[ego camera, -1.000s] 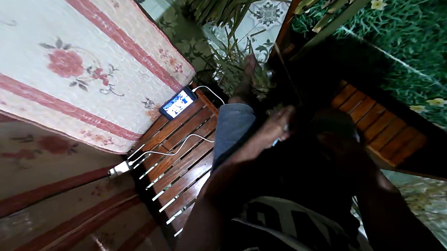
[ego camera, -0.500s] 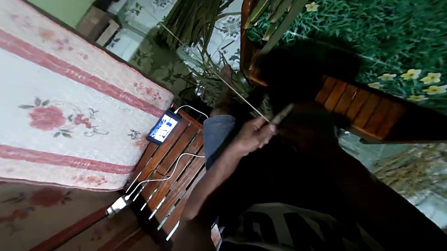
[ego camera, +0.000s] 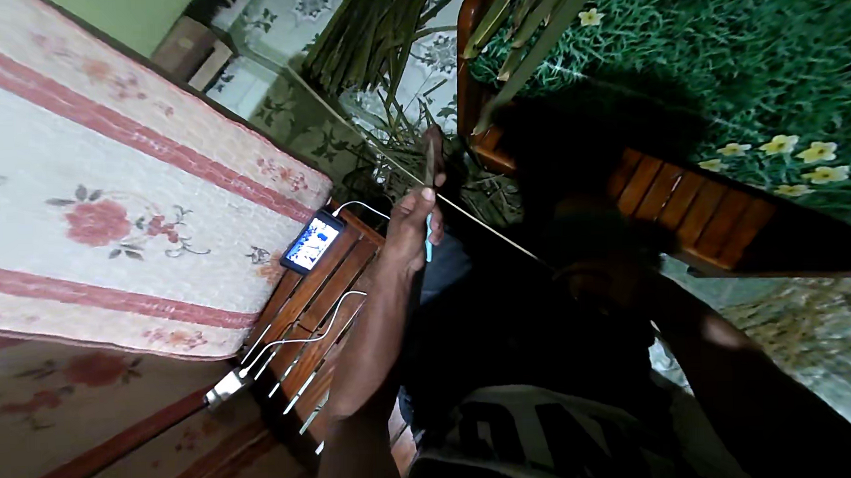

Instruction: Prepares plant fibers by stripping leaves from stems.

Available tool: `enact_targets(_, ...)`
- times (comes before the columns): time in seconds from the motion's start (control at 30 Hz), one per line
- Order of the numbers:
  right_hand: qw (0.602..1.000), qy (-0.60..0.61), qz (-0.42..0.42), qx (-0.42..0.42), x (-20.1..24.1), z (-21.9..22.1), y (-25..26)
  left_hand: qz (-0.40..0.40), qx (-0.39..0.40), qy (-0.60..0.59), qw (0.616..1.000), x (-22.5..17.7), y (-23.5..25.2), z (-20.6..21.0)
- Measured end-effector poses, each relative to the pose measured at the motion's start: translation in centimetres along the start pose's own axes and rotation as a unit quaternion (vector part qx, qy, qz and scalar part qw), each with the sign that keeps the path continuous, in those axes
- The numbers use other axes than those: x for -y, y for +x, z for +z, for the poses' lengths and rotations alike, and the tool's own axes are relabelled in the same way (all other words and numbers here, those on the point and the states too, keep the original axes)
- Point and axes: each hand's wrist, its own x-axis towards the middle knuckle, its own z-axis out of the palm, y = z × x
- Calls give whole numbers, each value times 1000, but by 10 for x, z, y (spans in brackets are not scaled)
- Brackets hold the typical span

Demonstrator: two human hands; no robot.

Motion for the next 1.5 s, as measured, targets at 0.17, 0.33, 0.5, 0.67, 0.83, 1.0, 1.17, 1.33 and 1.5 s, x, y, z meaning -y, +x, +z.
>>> enact_targets(0.17, 996, 36, -72, -28, 29, 19, 23, -77, 49, 9, 996, 56, -27, 37)
enact_targets(0.33, 996, 13, -87, -24, 33, 25, 36, -73, 12, -11, 997, 45, -27, 34)
enact_targets(0.5, 997, -8, -74, -21, 19, 22, 24, -14, -32, -46, 998, 22, -13, 2)
enact_targets(0.67, 996, -56, -66, -24, -9, 14, -1, 8, -75, -61, 995, 2, -8, -20)
enact_targets(0.83, 999, -34, -26, -15, -32, 11, -16, -7, -61, -49, 997, 9, -15, -26)
enact_targets(1.0, 999, -24, -3, -23, -5, 22, -6, -122, 107, 24, 986, 55, -36, 26)
enact_targets(1.17, 999, -10, -37, -9, -8, 24, 1, -87, 37, 3, 996, 34, -31, 20)
enact_targets(1.33, 1000, 18, -13, 12, -17, 22, -4, 4, -50, -60, 997, 10, -23, -16)
enact_targets(1.5, 998, 55, -23, -12, 9, 37, 12, -92, 63, -6, 994, 54, -40, 16)
